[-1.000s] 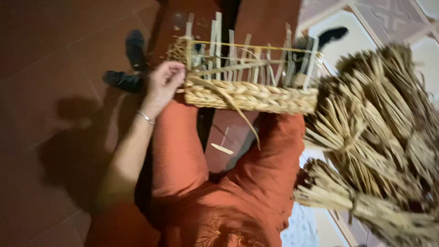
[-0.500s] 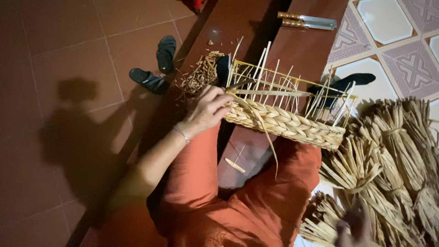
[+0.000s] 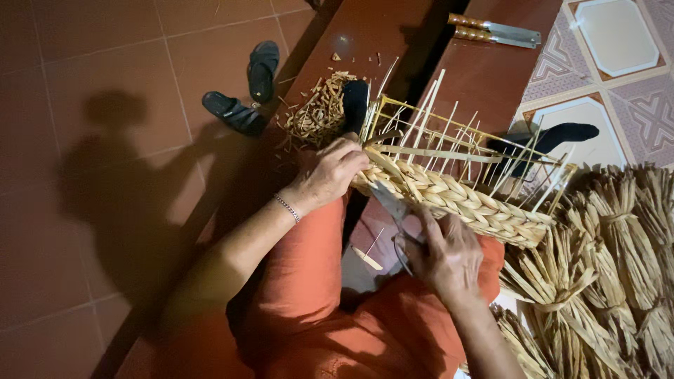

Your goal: The person weaves dried palm leaves into a rectangular basket frame, interlacing strands through vertical supports. They use scissors to trim excess material and a knife to adjust the weave, then flip the basket to continue working on the opposite side.

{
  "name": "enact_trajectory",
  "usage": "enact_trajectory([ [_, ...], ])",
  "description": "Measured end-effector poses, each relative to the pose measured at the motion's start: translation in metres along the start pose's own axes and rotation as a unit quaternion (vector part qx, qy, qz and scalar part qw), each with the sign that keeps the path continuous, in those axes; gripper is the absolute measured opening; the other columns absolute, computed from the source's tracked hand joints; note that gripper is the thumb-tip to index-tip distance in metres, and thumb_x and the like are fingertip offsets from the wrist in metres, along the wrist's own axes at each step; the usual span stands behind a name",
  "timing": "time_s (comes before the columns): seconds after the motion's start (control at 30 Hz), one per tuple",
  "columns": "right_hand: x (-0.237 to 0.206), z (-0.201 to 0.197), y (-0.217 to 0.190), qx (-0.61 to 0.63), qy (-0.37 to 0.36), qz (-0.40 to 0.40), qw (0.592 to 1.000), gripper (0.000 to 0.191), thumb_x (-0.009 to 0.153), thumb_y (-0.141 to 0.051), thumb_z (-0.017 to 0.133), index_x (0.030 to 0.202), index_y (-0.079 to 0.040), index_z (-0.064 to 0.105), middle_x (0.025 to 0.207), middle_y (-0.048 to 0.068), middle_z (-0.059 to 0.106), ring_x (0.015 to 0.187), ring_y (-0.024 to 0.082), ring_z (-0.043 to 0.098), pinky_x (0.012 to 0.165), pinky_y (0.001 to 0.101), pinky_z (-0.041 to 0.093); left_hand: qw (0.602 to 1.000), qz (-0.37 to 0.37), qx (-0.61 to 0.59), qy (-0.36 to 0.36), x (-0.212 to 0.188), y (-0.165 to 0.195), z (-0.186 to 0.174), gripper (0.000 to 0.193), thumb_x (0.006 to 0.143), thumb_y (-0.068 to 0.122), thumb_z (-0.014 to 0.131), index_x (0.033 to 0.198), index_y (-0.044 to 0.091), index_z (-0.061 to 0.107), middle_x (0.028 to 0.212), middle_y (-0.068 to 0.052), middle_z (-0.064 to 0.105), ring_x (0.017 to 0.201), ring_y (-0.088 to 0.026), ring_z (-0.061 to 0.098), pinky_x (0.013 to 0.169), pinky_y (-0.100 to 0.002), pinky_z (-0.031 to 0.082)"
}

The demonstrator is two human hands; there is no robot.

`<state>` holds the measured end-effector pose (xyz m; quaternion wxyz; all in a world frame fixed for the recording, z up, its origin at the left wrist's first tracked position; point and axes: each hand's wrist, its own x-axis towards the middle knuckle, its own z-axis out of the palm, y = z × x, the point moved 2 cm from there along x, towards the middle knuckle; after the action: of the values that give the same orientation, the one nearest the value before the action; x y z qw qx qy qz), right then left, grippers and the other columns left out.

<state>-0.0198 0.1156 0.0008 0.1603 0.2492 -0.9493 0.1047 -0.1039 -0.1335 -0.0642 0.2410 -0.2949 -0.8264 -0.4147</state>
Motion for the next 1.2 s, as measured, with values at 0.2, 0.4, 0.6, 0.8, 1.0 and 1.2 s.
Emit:
enact_trajectory([
  [0.2,0.028,0.008,0.002,-0.075,0.022,-0.059,0.995,0.069,0.079,-0.046,0.085,0.137,-0.016,0.063,0.087,0.012,0.052,0.08,0.03,0.054,0.061,0.0432,0.044,0.999,-0.022,-0.027,0.023,-0.005,-0.007,-0.006,0.011,0.092,-0.004,0.069,0.101,0.0,0.064,0.101,-0.012,0.064,0.097,-0.03,0.066,0.084,-0.039,0.056],
  [0.4,0.032,0.029,0.016,-0.09,0.01,-0.12,0.989,0.058,0.093,-0.024,0.071,0.149,-0.018,0.057,0.088,0.01,0.05,0.082,0.029,0.054,0.067,0.043,0.046,0.998,-0.001,-0.003,0.055,-0.002,0.0,-0.014,0.012,0.086,-0.004,0.07,0.093,0.002,0.062,0.098,-0.011,0.06,0.093,-0.029,0.061,0.082,-0.039,0.053],
  [0.6,0.041,0.05,0.027,-0.146,-0.023,-0.167,0.975,0.071,0.09,-0.002,0.062,0.158,-0.019,0.047,0.095,0.01,0.057,0.079,0.022,0.056,0.063,0.0344,0.048,0.999,0.004,0.011,0.052,0.001,0.003,-0.018,0.012,0.087,-0.003,0.072,0.093,0.002,0.063,0.098,-0.009,0.06,0.093,-0.028,0.06,0.083,-0.04,0.053],
  [0.8,0.042,0.05,0.031,-0.043,0.04,-0.215,0.975,0.064,0.098,-0.033,0.065,0.153,-0.008,0.045,0.101,0.012,0.065,0.085,0.026,0.063,0.067,0.04,0.055,0.996,-0.051,-0.027,0.073,-0.002,-0.01,-0.008,0.012,0.09,-0.001,0.071,0.094,0.004,0.061,0.101,-0.009,0.061,0.097,-0.027,0.063,0.086,-0.038,0.054],
  [1.0,0.027,0.04,0.042,0.038,0.054,-0.061,0.996,0.052,0.091,-0.039,0.078,0.132,-0.013,0.06,0.08,0.006,0.067,0.063,0.019,0.061,0.053,0.0365,0.052,0.981,-0.141,0.045,0.127,-0.017,-0.031,-0.029,0.023,0.09,-0.003,0.063,0.113,0.001,0.062,0.118,-0.014,0.063,0.114,-0.033,0.061,0.104,-0.045,0.048],
  [1.2,-0.038,0.01,0.101,0.312,0.174,0.236,0.904,0.044,0.101,0.005,0.066,0.144,-0.004,0.056,0.095,0.006,0.06,0.082,0.013,0.058,0.077,0.0307,0.051,0.976,-0.192,0.09,-0.053,-0.038,-0.014,-0.013,0.035,0.096,0.031,0.073,0.121,0.01,0.059,0.125,-0.017,0.066,0.116,-0.038,0.058,0.104,-0.048,0.042],
])
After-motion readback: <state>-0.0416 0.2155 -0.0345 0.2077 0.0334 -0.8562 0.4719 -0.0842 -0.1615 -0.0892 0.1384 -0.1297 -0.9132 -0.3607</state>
